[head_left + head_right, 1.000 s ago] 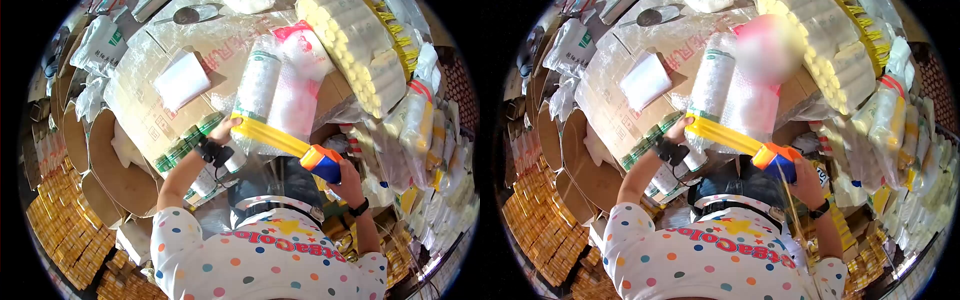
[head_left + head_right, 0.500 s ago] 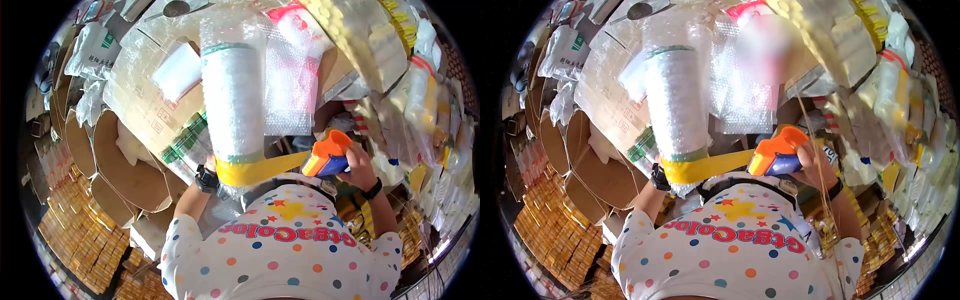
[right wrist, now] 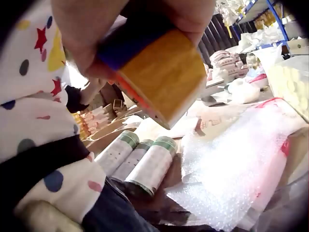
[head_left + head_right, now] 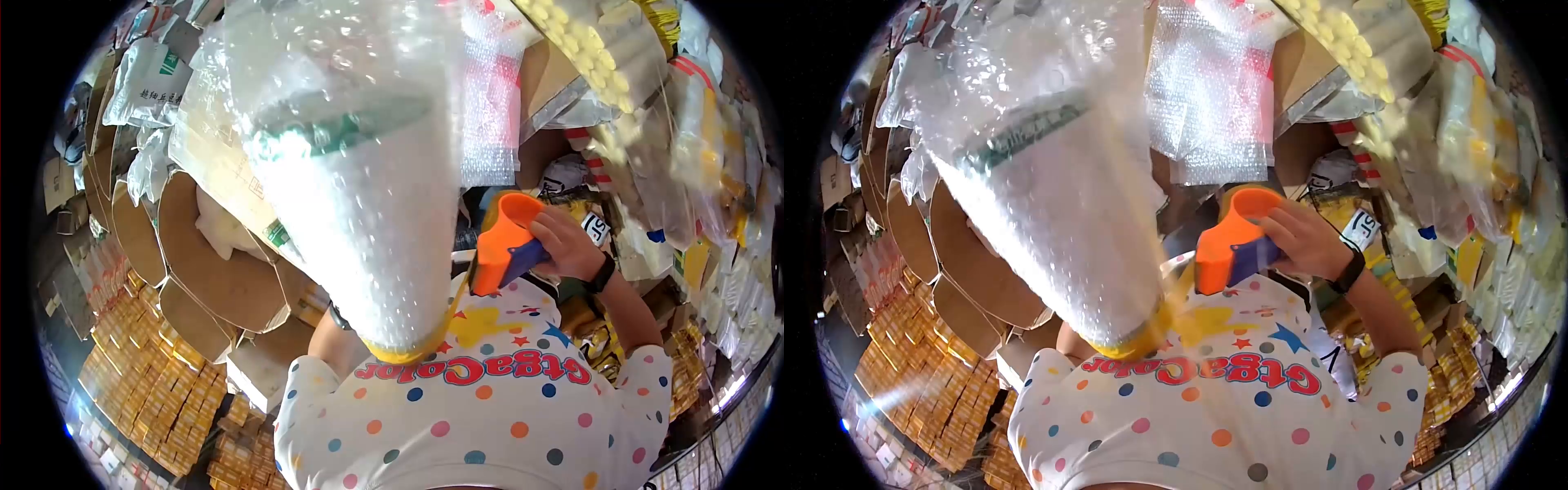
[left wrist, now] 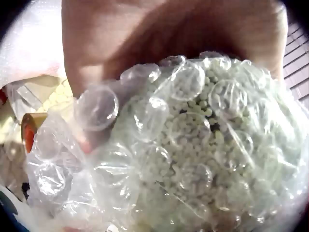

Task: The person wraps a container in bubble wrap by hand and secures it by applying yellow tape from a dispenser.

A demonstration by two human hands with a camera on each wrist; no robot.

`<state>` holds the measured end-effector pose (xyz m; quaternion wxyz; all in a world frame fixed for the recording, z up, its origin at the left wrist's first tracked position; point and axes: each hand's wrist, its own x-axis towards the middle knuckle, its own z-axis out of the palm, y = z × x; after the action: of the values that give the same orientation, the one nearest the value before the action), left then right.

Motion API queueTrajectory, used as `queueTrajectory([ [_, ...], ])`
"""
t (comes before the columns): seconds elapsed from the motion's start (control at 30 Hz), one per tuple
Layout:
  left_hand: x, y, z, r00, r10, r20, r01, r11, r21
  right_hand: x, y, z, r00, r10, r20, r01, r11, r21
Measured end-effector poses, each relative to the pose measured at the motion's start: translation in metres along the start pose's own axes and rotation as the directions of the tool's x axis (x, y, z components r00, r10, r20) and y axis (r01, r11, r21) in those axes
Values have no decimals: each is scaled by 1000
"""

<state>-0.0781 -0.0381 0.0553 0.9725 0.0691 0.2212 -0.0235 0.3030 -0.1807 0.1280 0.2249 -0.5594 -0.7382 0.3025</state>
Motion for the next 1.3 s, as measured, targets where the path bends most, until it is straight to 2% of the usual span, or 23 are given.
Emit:
queueTrajectory([
  [0.17,-9,0,16,995,-76,59,74,997,38,7,-2,9,999,-38,24,37,999,31],
  [0.3,-17,5,28,980,-154,123,142,985,103,13,-9,17,995,-95,-43,94,995,-20],
  [0.33,-17,6,31,975,-172,141,157,981,114,9,-7,28,995,100,-22,-86,935,343],
  [0.4,-14,11,34,968,-186,167,163,976,141,1,2,38,997,-46,59,47,999,-15],
  [0.47,-7,10,34,969,-174,178,153,980,128,-4,14,64,994,-109,-15,107,991,-83],
  [0.53,3,7,36,978,-120,168,107,991,85,13,15,66,972,-114,-205,106,993,-47],
  [0.6,16,4,39,992,-28,125,27,1000,5,26,13,69,995,58,-83,-50,994,95],
  [0.67,29,7,40,995,78,61,-73,994,-75,35,18,99,993,60,-101,-61,998,2],
  [0.7,36,9,41,991,132,21,-129,985,-114,38,18,104,987,161,-12,-157,972,173],
  [0.77,45,15,44,973,224,-50,-229,958,-174,52,0,93,968,244,-63,-218,936,276],
  [0.8,47,20,45,962,259,-81,-270,945,-186,60,-4,79,984,170,-56,-157,969,191],
  [0.9,52,37,49,930,336,-148,-362,909,-208,64,-2,60,990,111,-90,-78,947,312],
  [0.93,53,44,52,925,347,-156,-374,904,-208,63,0,50,984,179,-6,-160,893,422],
  [1.0,52,57,58,923,349,-164,-378,903,-204,65,0,12,979,130,-159,-90,966,241],
  [1.03,50,62,62,926,341,-164,-370,906,-204,73,-2,-11,965,66,-253,-33,991,133],
  [1.1,51,74,68,942,303,-144,-327,924,-198,101,-17,-54,946,-108,-305,58,984,-168],
  [1.17,54,83,72,968,235,-87,-247,952,-181,133,-29,-73,924,-311,-222,207,895,-395],
  [1.2,57,89,70,985,174,9,-171,976,-135,150,-35,-82,916,-393,-77,265,740,-619],
  [1.23,60,91,70,987,145,67,-137,984,-116,164,-41,-90,897,-435,80,324,524,-788],
  [1.3,63,87,65,974,108,197,-84,988,-126,183,-50,-90,847,-498,184,442,472,-763],
])
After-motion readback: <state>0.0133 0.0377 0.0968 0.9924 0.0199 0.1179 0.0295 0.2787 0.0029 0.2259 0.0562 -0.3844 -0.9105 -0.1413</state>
